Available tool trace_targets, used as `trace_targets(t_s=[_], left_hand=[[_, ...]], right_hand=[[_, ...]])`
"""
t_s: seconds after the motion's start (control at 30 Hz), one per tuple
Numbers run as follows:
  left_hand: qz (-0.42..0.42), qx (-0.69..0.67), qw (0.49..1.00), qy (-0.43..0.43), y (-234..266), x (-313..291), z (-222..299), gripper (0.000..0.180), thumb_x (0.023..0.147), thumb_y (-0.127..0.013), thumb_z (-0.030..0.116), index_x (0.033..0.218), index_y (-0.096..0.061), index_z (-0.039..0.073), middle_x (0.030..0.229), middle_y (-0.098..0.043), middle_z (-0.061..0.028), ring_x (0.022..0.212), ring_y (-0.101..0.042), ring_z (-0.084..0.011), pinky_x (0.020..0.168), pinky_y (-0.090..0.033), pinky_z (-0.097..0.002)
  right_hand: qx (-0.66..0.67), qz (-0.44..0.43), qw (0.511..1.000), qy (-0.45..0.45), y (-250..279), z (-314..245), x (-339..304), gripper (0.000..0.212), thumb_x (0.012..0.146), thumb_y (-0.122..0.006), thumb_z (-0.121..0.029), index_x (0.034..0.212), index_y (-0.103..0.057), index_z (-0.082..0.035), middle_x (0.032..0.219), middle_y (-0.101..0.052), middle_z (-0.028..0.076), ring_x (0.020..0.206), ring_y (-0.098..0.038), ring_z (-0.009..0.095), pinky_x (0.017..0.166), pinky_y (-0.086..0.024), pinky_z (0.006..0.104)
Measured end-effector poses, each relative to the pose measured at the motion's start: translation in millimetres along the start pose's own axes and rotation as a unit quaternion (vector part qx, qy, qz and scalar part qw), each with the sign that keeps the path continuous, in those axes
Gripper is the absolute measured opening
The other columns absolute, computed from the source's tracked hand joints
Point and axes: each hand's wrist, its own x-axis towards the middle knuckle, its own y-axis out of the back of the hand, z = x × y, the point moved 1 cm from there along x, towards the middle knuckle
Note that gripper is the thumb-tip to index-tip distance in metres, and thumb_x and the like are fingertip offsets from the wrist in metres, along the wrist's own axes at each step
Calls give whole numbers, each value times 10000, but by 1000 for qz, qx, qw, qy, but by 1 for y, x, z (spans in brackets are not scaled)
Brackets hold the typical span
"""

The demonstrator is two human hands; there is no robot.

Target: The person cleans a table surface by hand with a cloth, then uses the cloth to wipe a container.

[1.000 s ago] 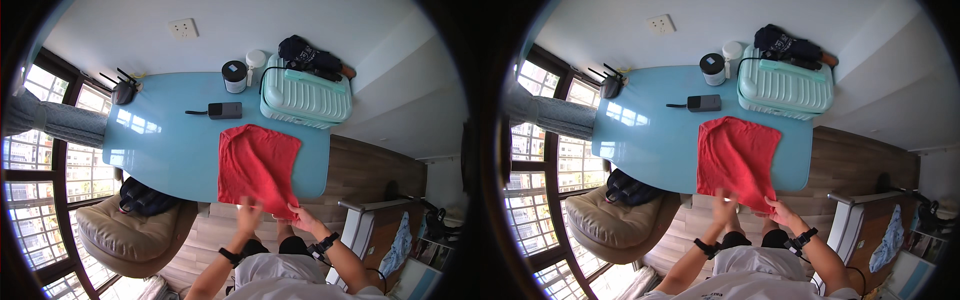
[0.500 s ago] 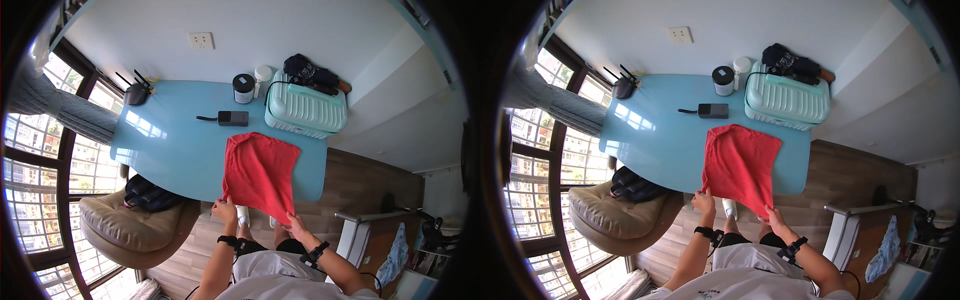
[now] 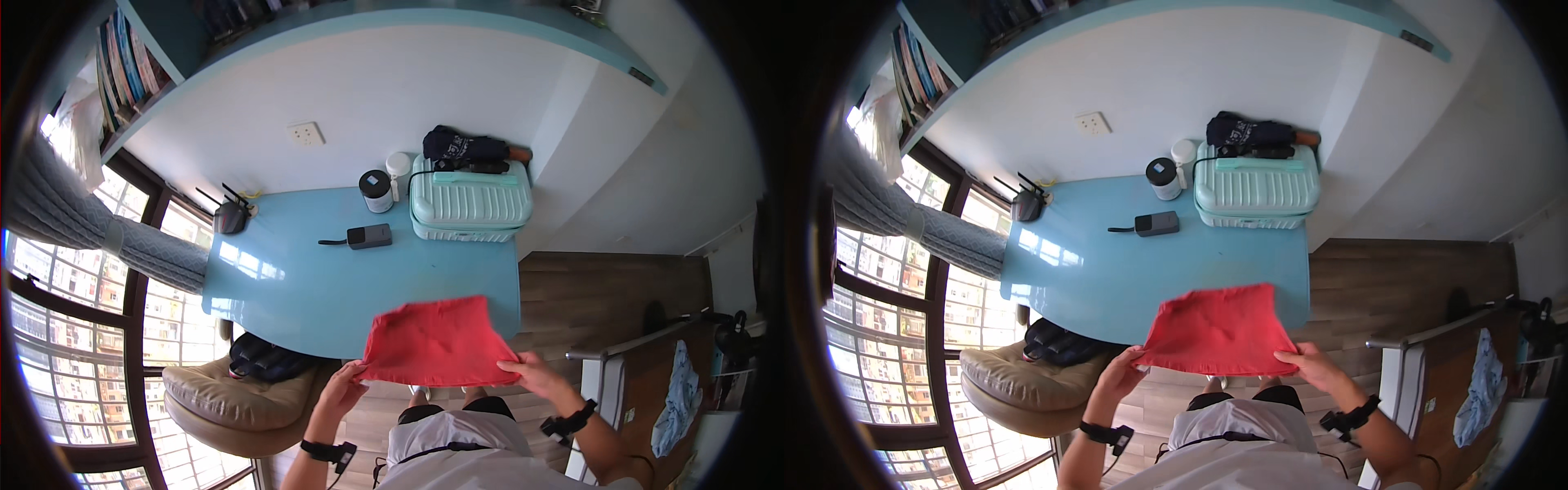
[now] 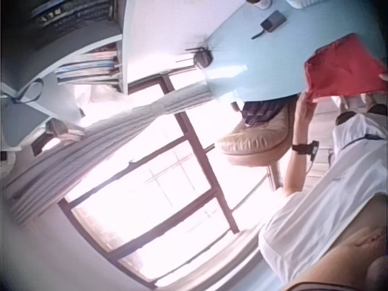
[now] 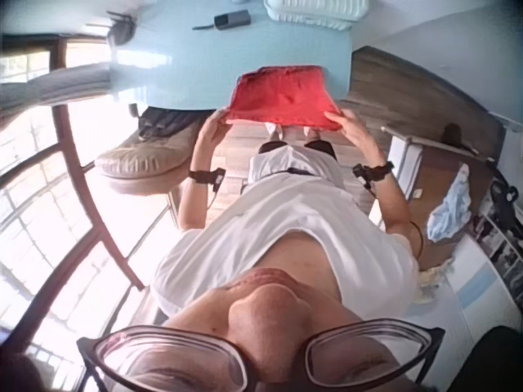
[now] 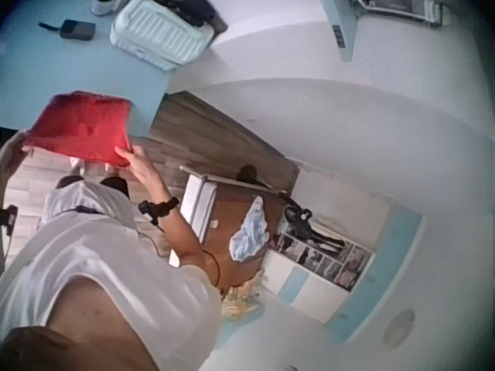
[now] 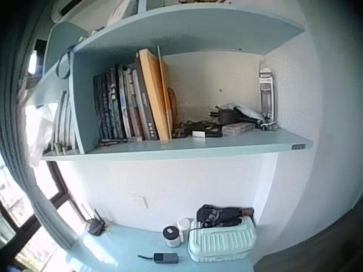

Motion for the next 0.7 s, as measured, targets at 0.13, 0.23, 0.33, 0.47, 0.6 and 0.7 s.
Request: trace_targets(t_s=[0.13, 0.23, 0.33, 0.47, 0.6, 0.7], left_hand=[[-17, 191, 979, -69, -31, 17, 59, 181, 997, -668, 231, 1096, -660, 80, 915, -689, -20, 728, -656, -105, 608, -538, -273], [18, 261, 959, -111, -81, 6, 106, 196, 985, -655, 259, 1089, -655, 93, 914, -690, -17, 754, -678, -121, 663, -561, -288], [15, 261, 946, -192, -118, -38, 138, 136, 989, -634, 191, 1074, -650, 85, 934, -699, -33, 792, -703, -149, 695, -585, -286], [-31, 278, 931, -232, -123, -87, 138, 165, 997, -655, 162, 1091, -672, 27, 969, -702, -55, 838, -711, -153, 748, -611, -306], [-10, 300, 930, -212, -84, -61, 89, 161, 989, -693, 161, 1061, -715, 19, 958, -713, -31, 847, -703, -131, 753, -612, -287], [48, 397, 904, -150, -15, 4, 23, 201, 934, -777, 237, 1071, -743, 94, 910, -729, 21, 849, -691, -84, 677, -518, -246]], right_hand=[[10, 2, 999, 50, 11, -59, 14, 298, 1032, -630, -232, 1199, -656, 14, 1195, -706, 122, 1045, -715, 227, 899, -601, 367], [14, -3, 989, 149, -3, -110, 24, 264, 1041, -609, -221, 1144, -668, 15, 1150, -715, 124, 1036, -716, 234, 901, -606, 387], [17, -4, 972, 234, -20, -141, -5, 302, 1039, -615, -249, 1155, -673, 23, 1127, -731, 129, 979, -726, 247, 883, -607, 382], [8, 2, 971, 239, -34, -144, -48, 360, 1028, -630, -233, 1218, -647, 71, 1112, -733, 166, 913, -743, 268, 841, -600, 369], [77, 42, 981, 171, -14, -77, -19, 327, 1011, -657, -215, 1191, -658, 58, 1068, -745, 159, 886, -751, 282, 789, -607, 372], [95, 61, 991, 73, 31, 15, 42, 303, 1004, -673, -208, 1203, -650, 18, 1091, -737, 163, 915, -748, 286, 788, -624, 378]])
